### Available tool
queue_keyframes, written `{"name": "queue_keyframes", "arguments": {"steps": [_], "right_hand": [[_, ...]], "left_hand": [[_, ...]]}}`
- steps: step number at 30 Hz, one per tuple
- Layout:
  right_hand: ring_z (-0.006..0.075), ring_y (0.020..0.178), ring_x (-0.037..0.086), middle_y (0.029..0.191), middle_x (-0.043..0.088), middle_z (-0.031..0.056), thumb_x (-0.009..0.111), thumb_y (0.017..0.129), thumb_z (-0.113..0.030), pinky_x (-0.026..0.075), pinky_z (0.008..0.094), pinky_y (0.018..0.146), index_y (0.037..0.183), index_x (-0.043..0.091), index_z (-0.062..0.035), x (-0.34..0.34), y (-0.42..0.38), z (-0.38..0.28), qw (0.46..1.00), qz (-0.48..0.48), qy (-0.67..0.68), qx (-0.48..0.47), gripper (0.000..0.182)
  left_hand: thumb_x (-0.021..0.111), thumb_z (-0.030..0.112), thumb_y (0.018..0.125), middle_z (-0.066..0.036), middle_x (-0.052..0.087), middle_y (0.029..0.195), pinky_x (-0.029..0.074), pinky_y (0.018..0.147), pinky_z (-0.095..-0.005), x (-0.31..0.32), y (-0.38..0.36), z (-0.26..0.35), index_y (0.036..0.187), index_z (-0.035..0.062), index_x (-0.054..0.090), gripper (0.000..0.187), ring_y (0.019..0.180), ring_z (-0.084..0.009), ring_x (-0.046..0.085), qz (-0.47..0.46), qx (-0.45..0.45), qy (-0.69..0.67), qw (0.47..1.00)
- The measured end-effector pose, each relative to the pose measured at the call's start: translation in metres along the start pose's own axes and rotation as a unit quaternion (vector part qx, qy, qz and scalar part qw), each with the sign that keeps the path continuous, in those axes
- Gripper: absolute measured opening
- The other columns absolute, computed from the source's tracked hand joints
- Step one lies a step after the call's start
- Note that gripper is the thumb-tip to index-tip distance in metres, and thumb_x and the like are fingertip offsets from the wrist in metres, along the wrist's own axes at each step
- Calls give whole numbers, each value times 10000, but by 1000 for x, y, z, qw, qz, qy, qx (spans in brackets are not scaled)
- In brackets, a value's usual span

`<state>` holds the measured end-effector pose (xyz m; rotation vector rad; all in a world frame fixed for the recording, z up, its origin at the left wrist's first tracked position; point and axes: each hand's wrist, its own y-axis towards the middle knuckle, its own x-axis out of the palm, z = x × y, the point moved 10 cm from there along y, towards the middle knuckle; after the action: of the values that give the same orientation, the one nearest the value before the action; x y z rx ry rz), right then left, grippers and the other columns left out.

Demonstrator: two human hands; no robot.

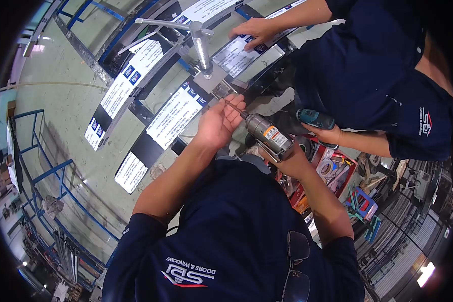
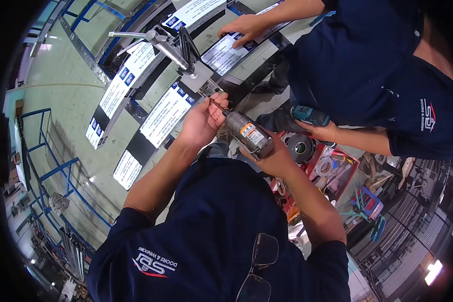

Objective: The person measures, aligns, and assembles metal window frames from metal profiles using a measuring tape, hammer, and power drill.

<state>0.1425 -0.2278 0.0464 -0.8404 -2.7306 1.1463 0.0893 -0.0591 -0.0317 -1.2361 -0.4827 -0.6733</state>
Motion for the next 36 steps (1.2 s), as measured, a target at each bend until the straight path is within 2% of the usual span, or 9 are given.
{"name": "queue_keyframes", "arguments": {"steps": [13, 16, 17, 20, 22, 24, 26, 29, 36], "right_hand": [[214, 1134, 637, 1239, 648, 139, 801, 842, -251, 491, 329, 990, 1359, 474, 4, 3, 14, -23, 992, -28, -123, -8, 662], [216, 1129, 638, 1222, 655, 132, 792, 848, -237, 491, 327, 989, 1335, 494, 1, 5, 20, -11, 993, -28, -110, -39, 619], [216, 1127, 639, 1215, 658, 130, 790, 850, -232, 492, 327, 988, 1328, 499, -1, 7, 20, -10, 994, -27, -91, -56, 606], [213, 1102, 648, 1192, 669, 118, 773, 860, -204, 497, 323, 974, 1327, 501, -10, 9, 16, -6, 998, 8, -27, -63, 574], [221, 1097, 650, 1192, 669, 118, 772, 857, -194, 499, 320, 971, 1339, 489, -16, 13, 15, -17, 995, -14, -25, -92, 586], [229, 1092, 653, 1192, 668, 118, 770, 854, -185, 501, 316, 967, 1351, 477, -21, 16, 16, -18, 991, -37, -27, -123, 600], [246, 1078, 660, 1181, 672, 120, 774, 841, -174, 506, 313, 953, 1350, 485, -29, 15, 13, -22, 969, 6, -145, -202, 603], [254, 1069, 664, 1175, 672, 132, 790, 831, -196, 508, 312, 943, 1352, 487, -24, 14, 26, 14, 978, 1, -134, -163, 627], [257, 1042, 667, 1122, 685, 117, 801, 842, -264, 513, 334, 939, 1326, 516, -26, 20, 19, -16, 988, -33, -91, -118, 610]], "left_hand": [[329, 261, 1090, -151, 654, 1255, 542, 901, -346, -2, -8, 7, 1268, -10, 521, 377, 1089, -234, 656, 23, -31, 34, 999], [397, 277, 1074, -137, 670, 1161, 527, 897, -352, -11, -31, 9, 1183, 13, 545, 321, 1043, -237, 654, 9, -106, 116, 987], [468, 282, 1048, -126, 659, 1128, 514, 905, -359, -27, -32, 35, 1163, 17, 545, 298, 1026, -239, 643, 33, -17, 209, 977], [672, 285, 940, -109, 615, 1070, 481, 930, -379, -33, -41, 117, 1156, 4, 535, 380, 1006, -255, 603, 147, 296, 488, 808], [757, 312, 864, -169, 581, 1202, 458, 983, -392, -33, -30, 140, 1254, -27, 498, 578, 1102, -291, 586, 147, 349, 536, 754], [792, 328, 822, -241, 510, 1320, 435, 1024, -398, -13, -24, 155, 1354, -51, 433, 745, 1176, -339, 562, 163, 403, 659, 614], [816, 349, 801, -298, 414, 1423, 407, 1072, -405, -17, 0, 159, 1454, -68, 298, 932, 1276, -366, 509, 134, 340, 669, 647], [839, 266, 799, -316, 347, 1484, 391, 1104, -407, -16, 21, 143, 1500, -69, 132, 1051, 1347, -352, 447, 41, 183, 539, 821], [840, 232, 791, -290, 406, 1465, 341, 1125, -407, -25, 45, 146, 1498, -65, 142, 1037, 1360, -352, 436, -1, 85, 538, 839]]}}
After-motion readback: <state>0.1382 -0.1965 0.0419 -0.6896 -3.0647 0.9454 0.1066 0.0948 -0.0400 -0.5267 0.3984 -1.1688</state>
